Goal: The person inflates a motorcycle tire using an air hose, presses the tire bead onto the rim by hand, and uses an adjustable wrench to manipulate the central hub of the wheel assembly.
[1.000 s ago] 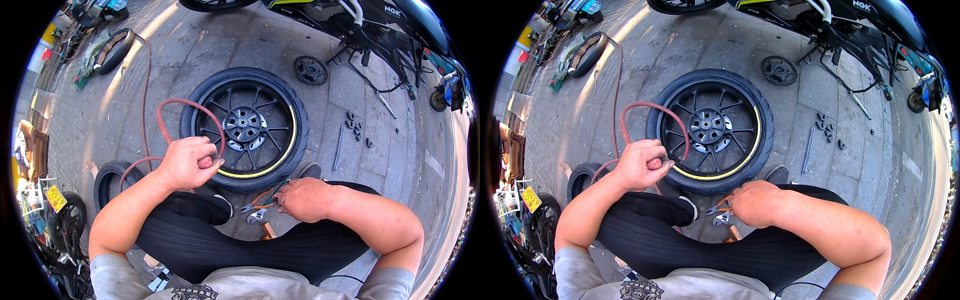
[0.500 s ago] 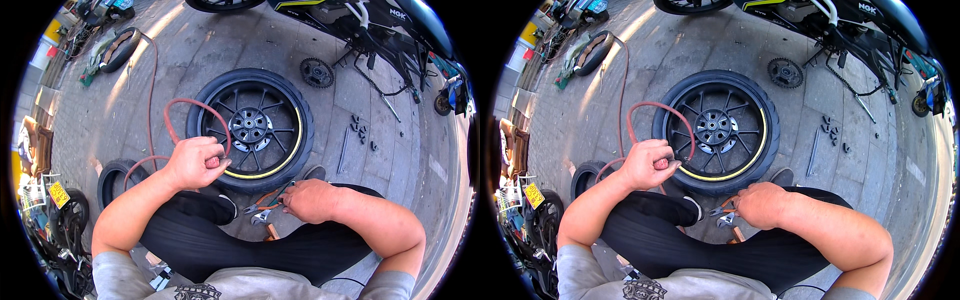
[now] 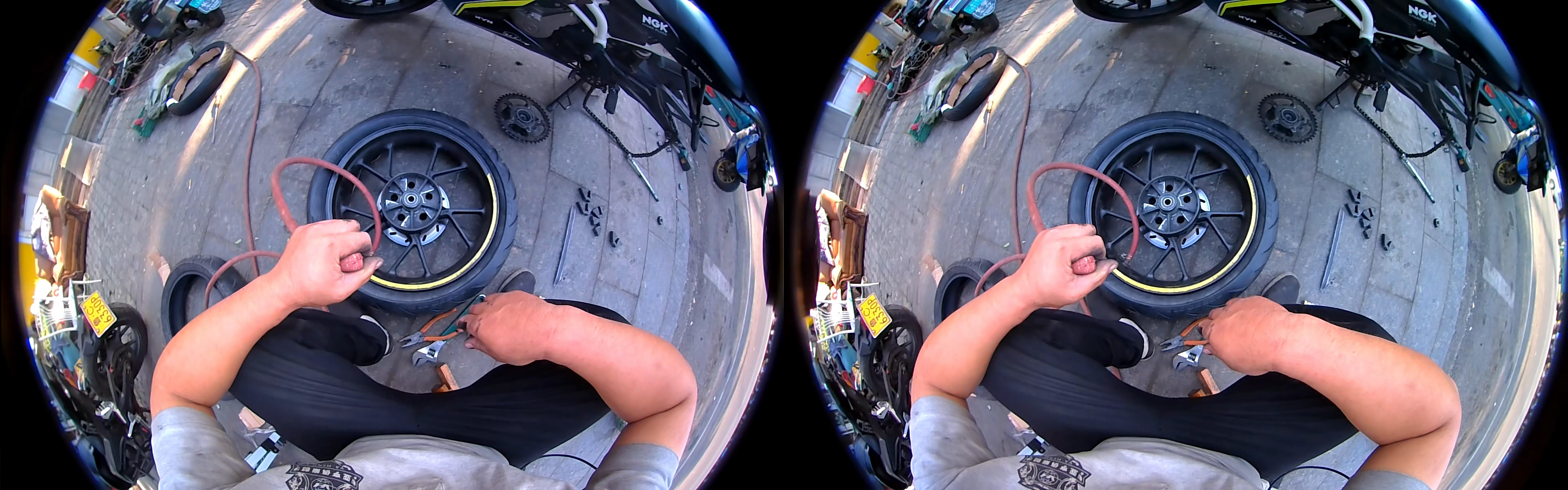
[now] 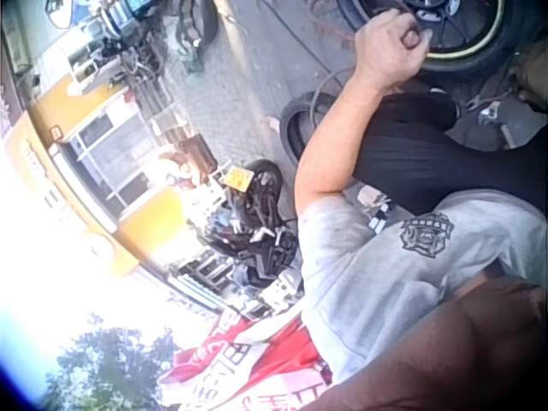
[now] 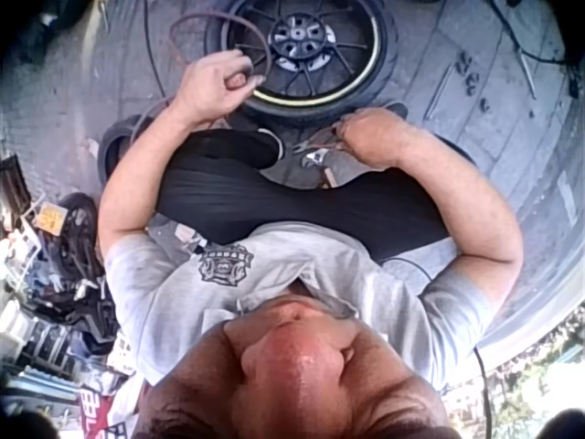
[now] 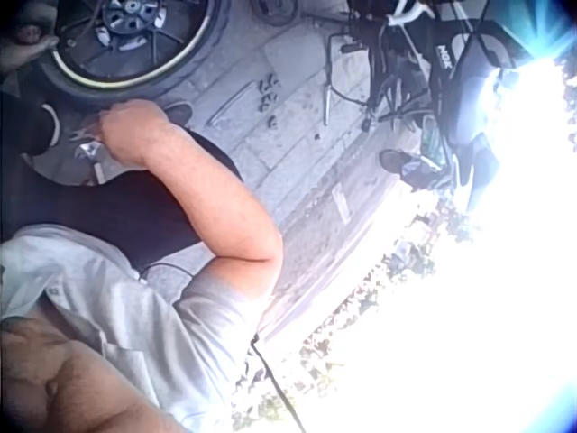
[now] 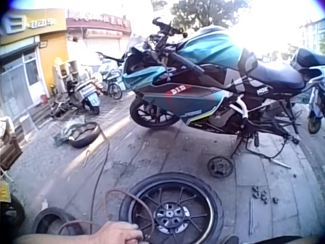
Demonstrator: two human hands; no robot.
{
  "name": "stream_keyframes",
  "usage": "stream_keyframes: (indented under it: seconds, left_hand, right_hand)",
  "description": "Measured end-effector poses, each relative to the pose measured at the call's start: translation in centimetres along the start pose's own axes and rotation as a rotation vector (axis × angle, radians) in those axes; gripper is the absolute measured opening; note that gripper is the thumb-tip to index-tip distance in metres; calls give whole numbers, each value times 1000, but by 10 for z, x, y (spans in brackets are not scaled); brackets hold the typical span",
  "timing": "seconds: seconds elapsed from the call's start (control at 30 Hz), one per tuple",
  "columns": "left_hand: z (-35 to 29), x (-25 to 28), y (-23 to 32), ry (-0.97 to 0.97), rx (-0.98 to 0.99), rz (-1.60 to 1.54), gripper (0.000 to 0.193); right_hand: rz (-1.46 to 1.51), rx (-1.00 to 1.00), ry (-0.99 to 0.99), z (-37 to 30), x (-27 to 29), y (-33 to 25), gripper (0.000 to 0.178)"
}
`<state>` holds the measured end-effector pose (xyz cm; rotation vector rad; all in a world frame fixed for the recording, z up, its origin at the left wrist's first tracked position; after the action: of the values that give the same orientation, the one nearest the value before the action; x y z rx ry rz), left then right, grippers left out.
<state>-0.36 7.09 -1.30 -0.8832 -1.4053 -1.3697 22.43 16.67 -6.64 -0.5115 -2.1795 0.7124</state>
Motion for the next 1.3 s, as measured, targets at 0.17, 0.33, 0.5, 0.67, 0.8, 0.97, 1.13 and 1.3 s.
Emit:
stream_keyframes:
  seconds: [0.17,0.33,0.5,0.67,0.8,0.97,1.13,1.3]
  left_hand:
    - [8,28,-34,123,102,-14,40]
    - [-4,22,-47,9,148,-172,59]
    - [1,10,-43,-35,160,-191,59]
    - [4,4,-54,-26,174,-236,59]
    - [2,2,-58,-25,185,-220,59]
    - [0,-1,-56,-54,177,-224,57]
    - [1,1,-56,-22,184,-202,57]
    - [-3,7,-60,46,189,-180,55]
  right_hand:
    - [5,6,16,-4,2,-3,48]
    - [18,-12,-23,-3,-3,-3,53]
    - [-15,-55,-78,-1,-8,-3,56]
    - [4,-78,-80,0,-11,5,57]
    - [4,-76,-81,2,-9,5,58]
    - [8,-86,-101,5,-9,3,58]
    - [4,-94,-99,5,-13,8,58]
    - [30,-149,-105,7,-10,7,58]
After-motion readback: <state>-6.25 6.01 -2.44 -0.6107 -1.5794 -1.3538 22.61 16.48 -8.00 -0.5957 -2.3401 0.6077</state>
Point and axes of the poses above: each hand's wrist, its own z-axis towards the middle knuckle, its own x-axis out of the back of the hand, y = z × x, the point moved 8 cm from there along z, towards the middle knuckle, and after that the axes turned 12 degrees about z, right-handed, at the moved point
